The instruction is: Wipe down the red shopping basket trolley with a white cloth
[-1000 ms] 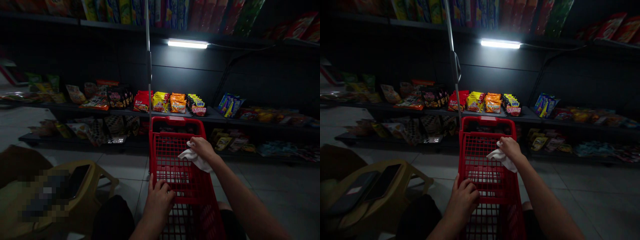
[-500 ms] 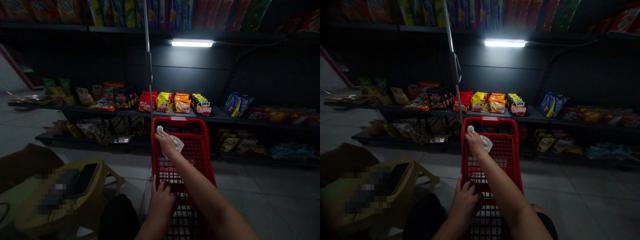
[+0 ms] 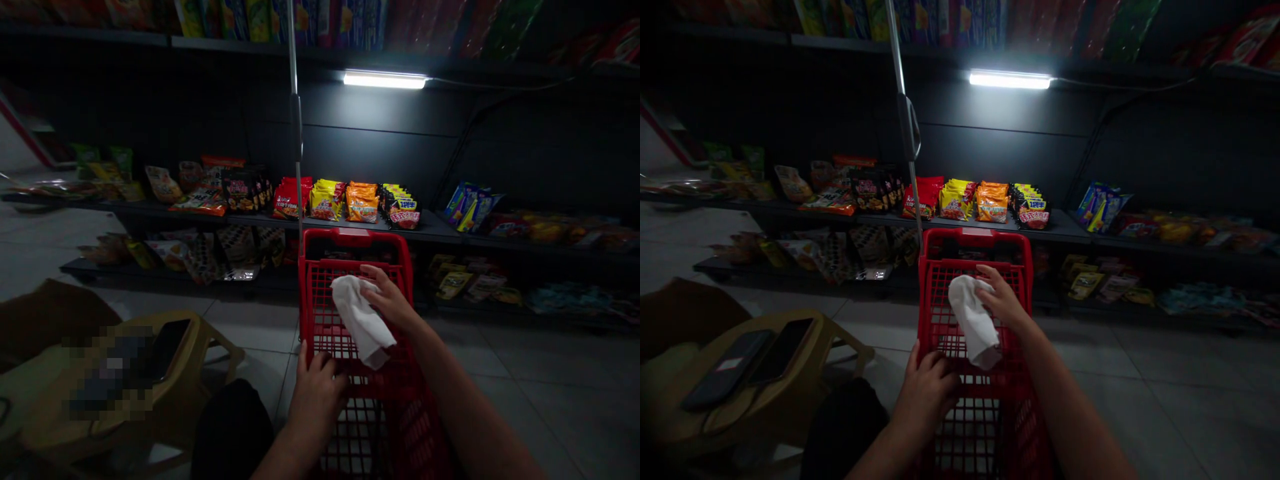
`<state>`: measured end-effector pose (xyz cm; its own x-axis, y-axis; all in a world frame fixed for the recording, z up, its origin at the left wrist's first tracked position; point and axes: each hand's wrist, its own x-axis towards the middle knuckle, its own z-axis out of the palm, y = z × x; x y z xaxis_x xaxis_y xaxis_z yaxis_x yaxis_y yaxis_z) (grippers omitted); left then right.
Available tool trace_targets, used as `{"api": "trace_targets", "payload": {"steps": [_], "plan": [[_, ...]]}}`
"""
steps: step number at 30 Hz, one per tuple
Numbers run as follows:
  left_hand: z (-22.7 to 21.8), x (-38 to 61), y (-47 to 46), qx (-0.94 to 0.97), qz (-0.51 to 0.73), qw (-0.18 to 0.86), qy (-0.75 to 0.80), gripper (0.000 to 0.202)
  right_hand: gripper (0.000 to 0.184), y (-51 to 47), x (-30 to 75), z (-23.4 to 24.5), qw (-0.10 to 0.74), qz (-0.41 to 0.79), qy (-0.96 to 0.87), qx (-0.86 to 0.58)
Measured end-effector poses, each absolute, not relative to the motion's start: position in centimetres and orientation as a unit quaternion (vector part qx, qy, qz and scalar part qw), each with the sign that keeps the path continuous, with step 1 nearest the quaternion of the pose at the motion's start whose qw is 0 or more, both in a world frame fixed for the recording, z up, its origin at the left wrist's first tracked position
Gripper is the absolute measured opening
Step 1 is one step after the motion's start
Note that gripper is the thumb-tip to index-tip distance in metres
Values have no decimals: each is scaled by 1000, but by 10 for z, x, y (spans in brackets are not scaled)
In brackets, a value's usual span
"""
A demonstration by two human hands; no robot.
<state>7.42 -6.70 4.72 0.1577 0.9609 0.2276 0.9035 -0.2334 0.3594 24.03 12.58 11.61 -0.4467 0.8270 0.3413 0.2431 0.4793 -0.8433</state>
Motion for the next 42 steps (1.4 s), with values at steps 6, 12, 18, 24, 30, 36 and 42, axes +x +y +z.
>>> {"api": "trace_targets", "payload": {"steps": [6, 12, 18, 24, 30, 36, 42], "plan": [[50, 76, -70, 756, 203, 73, 619, 15, 45, 134, 282, 109, 385, 167, -812, -404], [51, 76, -71, 753, 192, 67, 626, 17, 55, 75, 234, 86, 177, 73, -926, -326], [53, 77, -71, 755, 184, 67, 626, 12, 38, 79, 223, 92, 129, 55, -955, -263], [48, 76, -69, 758, 219, 69, 611, 9, 29, 131, 273, 113, 120, -29, -844, -523], [49, 76, -65, 763, 221, 55, 605, 12, 37, 104, 192, 96, 145, -79, -900, -404], [53, 73, -65, 762, 203, 57, 612, 15, 37, 124, 167, 98, 161, -72, -930, -322], [51, 73, -65, 766, 222, 71, 600, 16, 33, 154, 256, 109, 159, -51, -849, -502]]}}
